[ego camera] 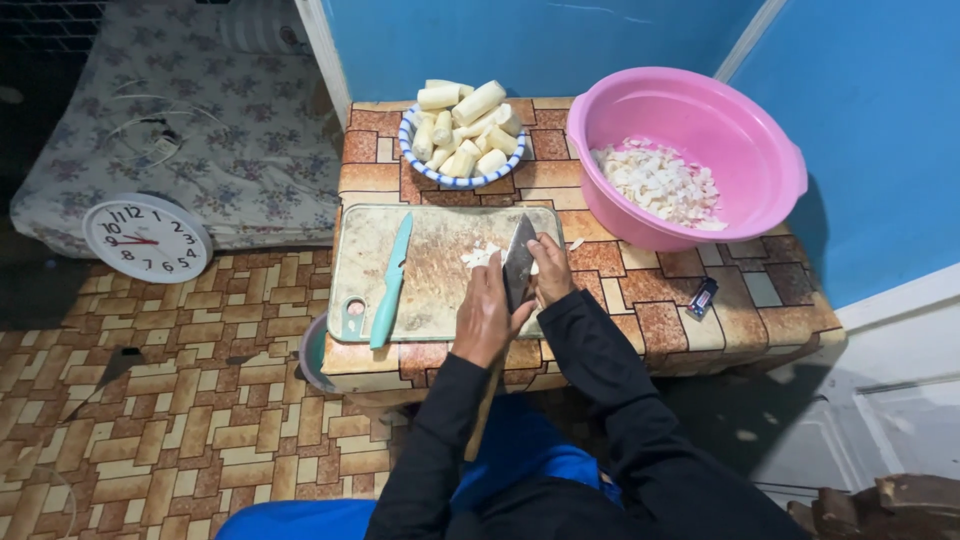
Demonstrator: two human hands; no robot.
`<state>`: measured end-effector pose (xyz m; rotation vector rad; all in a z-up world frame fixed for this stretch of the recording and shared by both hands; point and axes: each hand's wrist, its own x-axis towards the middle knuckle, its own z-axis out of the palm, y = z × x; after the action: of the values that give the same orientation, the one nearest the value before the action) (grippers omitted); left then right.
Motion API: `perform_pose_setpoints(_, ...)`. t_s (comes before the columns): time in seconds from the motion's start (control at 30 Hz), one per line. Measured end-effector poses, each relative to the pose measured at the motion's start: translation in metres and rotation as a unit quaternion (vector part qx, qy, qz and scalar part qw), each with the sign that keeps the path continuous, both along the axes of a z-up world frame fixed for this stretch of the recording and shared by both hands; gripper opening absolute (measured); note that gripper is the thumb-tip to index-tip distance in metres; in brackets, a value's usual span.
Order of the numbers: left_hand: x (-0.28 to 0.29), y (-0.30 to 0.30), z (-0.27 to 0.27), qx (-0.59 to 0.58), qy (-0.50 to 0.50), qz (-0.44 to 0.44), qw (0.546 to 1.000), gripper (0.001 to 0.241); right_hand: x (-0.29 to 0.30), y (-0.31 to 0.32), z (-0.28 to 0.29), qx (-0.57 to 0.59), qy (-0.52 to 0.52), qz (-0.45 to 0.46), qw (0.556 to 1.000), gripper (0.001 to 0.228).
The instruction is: Peeling and chopping root vegetables on a cutting board and placing them into a pink bowl.
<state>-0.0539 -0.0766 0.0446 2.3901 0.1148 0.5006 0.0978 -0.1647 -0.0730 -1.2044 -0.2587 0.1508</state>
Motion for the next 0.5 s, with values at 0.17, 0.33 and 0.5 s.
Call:
perform_pose_setpoints(0.17,0.009,-0.009,-0.012,0.026,0.049,0.016,0.998,0.078,-0.010,0.001,0.018,0.013,0.018,0.008,1.000,0.012)
perform_pose_setpoints(0.33,0.020,-0.003,-0.036,0.032,0.026,0.040,0.998,0.067,-0.003,-0.004,0.024,0.106,0.120,0.033,0.987,0.024)
perform_pose_setpoints(0.5,0.013,0.012,0.002,-0.149,-0.005,-0.006,0.989,0.056,-0.008,-0.003,0.025,0.144,0.085,0.077,0.983,0.041)
